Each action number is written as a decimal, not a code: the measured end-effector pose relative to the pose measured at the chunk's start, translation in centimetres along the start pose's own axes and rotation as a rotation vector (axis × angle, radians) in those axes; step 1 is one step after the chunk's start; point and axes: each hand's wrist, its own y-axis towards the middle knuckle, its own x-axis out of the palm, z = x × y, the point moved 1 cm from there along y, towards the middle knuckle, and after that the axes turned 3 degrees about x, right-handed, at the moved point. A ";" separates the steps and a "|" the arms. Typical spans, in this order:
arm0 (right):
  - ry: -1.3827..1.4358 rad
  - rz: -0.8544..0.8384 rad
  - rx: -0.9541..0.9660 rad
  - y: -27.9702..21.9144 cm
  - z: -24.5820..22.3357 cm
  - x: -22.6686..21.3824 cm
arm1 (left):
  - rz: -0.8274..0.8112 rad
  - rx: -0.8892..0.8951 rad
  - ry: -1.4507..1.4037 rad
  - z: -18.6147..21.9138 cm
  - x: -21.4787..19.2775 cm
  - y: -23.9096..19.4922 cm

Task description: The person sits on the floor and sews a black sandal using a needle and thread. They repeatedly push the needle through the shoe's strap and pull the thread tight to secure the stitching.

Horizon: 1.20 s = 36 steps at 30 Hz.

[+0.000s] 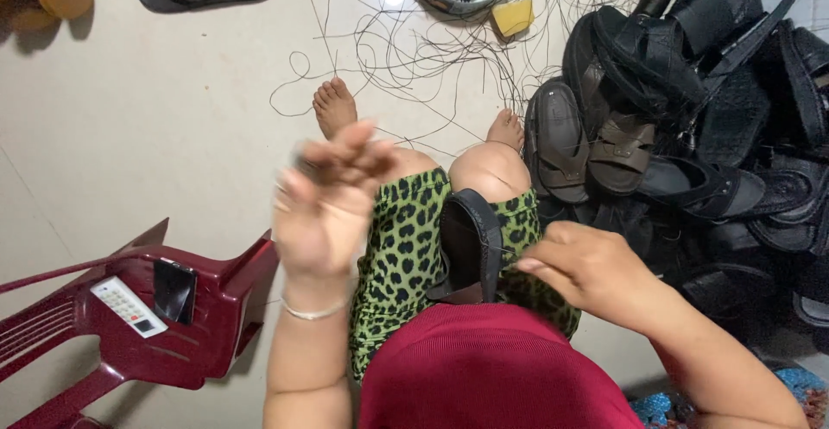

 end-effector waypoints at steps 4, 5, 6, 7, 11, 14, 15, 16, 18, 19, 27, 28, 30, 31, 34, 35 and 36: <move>0.670 0.098 -0.182 1.9 -1.0 -0.2 | 0.404 -0.102 -0.169 -0.5 -6.9 0.3; 1.077 0.100 -0.240 3.1 -2.0 -0.1 | 0.474 -0.188 -0.208 -1.2 -8.7 0.3; 1.081 0.100 -0.239 3.7 0.6 2.1 | 0.476 -0.191 -0.206 -2.0 -10.1 -0.3; 1.288 0.207 -0.094 4.4 3.2 4.3 | 0.504 -0.205 -0.166 -2.8 -11.6 -0.9; 1.521 0.316 0.168 5.0 6.2 5.2 | 0.595 -0.102 0.068 -4.5 -11.6 -1.3; 1.142 0.360 0.158 5.0 3.8 0.9 | 0.423 -0.075 0.214 -4.7 -5.4 -3.1; 1.140 0.359 0.150 4.8 1.9 -0.8 | 0.422 -0.067 0.215 -5.7 -2.6 -3.7; 0.978 0.325 0.023 4.5 -0.2 -2.3 | 0.300 -0.050 0.326 -6.5 0.3 -4.7; 0.816 0.295 -0.101 3.9 -2.4 -4.3 | 0.174 -0.037 0.436 -6.2 3.4 -4.9; 0.776 0.265 -0.097 3.6 -2.5 -4.9 | 0.038 -0.027 0.541 -5.1 3.7 -4.0; 0.255 -0.090 -0.064 0.5 2.0 -4.5 | 0.645 -0.804 1.640 4.5 -17.3 -10.2; 0.169 -0.140 -0.073 0.8 2.0 -4.2 | 0.501 -0.713 1.987 4.0 -17.5 -10.5; 0.078 -0.190 -0.083 1.2 2.0 -3.6 | 0.330 -0.591 2.317 2.6 -14.9 -9.0; 0.000 -0.179 -0.094 1.3 2.0 -3.4 | 0.230 -0.335 2.133 1.8 -11.9 -7.2; -0.112 -0.203 -0.100 1.9 1.9 -3.3 | 0.113 -0.047 1.719 -0.8 -3.2 -4.3; -0.138 -0.226 -0.090 2.0 1.9 -3.3 | 0.074 0.002 1.511 -1.7 -0.4 -3.6; -0.139 -0.227 -0.090 2.3 1.5 -3.5 | 0.076 0.002 1.509 -2.4 0.5 -3.6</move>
